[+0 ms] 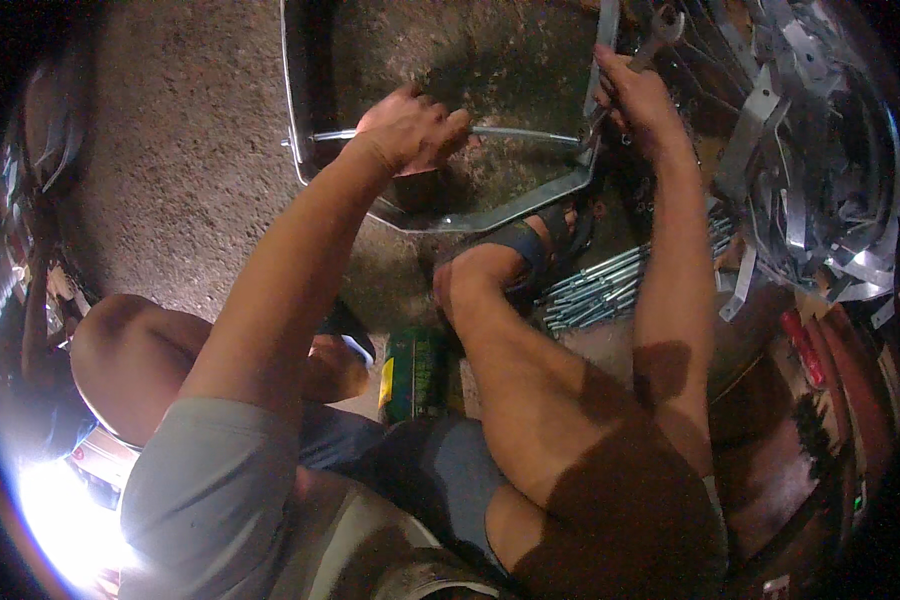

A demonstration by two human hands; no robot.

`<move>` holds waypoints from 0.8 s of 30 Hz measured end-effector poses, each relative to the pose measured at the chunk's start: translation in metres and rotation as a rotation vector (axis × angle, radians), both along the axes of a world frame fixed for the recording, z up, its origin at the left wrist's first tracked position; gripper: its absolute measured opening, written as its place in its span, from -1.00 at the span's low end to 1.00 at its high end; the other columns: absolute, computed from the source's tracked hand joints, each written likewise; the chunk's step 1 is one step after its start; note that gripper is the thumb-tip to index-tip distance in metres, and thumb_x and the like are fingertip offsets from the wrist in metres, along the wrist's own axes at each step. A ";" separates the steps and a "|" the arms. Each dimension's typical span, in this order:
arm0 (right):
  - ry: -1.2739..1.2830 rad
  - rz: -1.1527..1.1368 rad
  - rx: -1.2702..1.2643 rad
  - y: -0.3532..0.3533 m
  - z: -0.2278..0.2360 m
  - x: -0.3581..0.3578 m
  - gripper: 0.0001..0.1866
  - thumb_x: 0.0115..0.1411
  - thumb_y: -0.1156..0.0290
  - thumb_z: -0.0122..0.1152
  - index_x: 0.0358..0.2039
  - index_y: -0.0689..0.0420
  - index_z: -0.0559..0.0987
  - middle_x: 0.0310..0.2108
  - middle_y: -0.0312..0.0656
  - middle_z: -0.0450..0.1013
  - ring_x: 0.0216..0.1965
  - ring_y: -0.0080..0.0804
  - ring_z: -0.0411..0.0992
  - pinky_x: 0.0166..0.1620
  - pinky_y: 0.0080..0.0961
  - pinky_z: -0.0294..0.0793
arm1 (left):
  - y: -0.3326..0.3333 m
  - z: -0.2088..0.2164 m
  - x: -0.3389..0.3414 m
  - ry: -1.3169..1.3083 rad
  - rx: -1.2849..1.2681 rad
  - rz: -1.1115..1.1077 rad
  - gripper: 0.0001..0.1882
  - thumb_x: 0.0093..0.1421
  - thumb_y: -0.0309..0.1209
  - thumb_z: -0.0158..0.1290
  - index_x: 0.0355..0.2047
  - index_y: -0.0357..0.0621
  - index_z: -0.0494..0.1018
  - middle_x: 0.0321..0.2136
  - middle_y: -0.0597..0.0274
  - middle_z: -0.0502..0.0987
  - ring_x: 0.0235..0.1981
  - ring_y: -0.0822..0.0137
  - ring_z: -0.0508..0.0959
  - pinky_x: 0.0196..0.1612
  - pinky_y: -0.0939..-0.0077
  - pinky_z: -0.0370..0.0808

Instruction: The person sits on the floor of a workshop and assembles a metal frame by inserting bolts and tightening nuts. They use a wrench to secure the fasteners on a curved metal structure, handling bolts, nuts, and washers from a pile on the floor.

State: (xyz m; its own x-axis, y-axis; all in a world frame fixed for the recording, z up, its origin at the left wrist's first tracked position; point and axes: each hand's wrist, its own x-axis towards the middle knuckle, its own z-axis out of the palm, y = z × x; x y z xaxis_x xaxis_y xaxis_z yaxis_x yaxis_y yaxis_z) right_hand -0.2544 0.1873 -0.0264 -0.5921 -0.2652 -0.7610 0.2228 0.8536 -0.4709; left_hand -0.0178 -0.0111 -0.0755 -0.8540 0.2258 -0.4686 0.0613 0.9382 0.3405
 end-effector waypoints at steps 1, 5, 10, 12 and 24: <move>0.000 0.038 0.049 -0.005 0.001 0.007 -0.52 0.31 -0.14 0.12 -0.47 0.04 0.53 -0.63 -0.39 0.34 -0.56 -0.55 0.29 -0.46 -0.48 0.22 | 0.000 0.001 -0.001 -0.033 0.000 0.003 -0.58 0.39 0.04 -0.15 0.00 0.04 0.40 -0.26 0.12 0.62 -0.13 0.06 0.62 0.12 0.05 0.36; 0.235 0.173 -0.263 0.019 -0.013 0.039 -0.56 0.39 -0.04 0.04 -0.45 0.05 0.50 -0.57 -0.42 0.32 -0.54 -0.59 0.23 -0.42 -0.53 0.22 | -0.003 -0.001 0.006 0.019 0.007 0.006 -0.57 0.39 0.04 -0.14 0.04 0.04 0.39 -0.26 0.11 0.63 -0.13 0.06 0.62 0.11 0.07 0.37; 0.418 -0.067 -0.443 0.080 0.003 0.117 -0.71 0.41 0.20 0.04 -0.29 0.16 0.55 -0.40 -0.28 0.45 -0.40 -0.50 0.40 -0.31 -0.49 0.42 | 0.000 -0.014 0.010 0.238 0.056 0.022 -0.67 0.38 -0.04 -0.11 -0.13 0.01 0.41 -0.36 0.12 0.65 -0.20 0.07 0.64 -0.01 0.15 0.42; 0.495 -0.056 -0.472 0.080 0.013 0.146 -0.72 0.42 0.24 0.01 -0.32 0.16 0.55 -0.43 -0.32 0.44 -0.44 -0.56 0.37 -0.39 -0.57 0.37 | 0.000 -0.007 0.008 0.130 0.057 0.022 -0.68 0.37 -0.06 -0.10 -0.11 0.01 0.41 -0.34 0.12 0.65 -0.20 0.06 0.64 0.00 0.15 0.42; 0.096 -0.179 -0.201 0.013 0.036 0.047 -0.59 0.40 -0.03 0.04 -0.42 0.03 0.50 -0.54 -0.39 0.40 -0.57 -0.70 0.23 -0.52 -0.64 0.12 | -0.002 -0.006 0.009 0.106 0.024 0.029 -0.60 0.36 0.04 -0.10 -0.04 0.04 0.40 -0.31 0.13 0.63 -0.17 0.05 0.63 0.08 0.09 0.39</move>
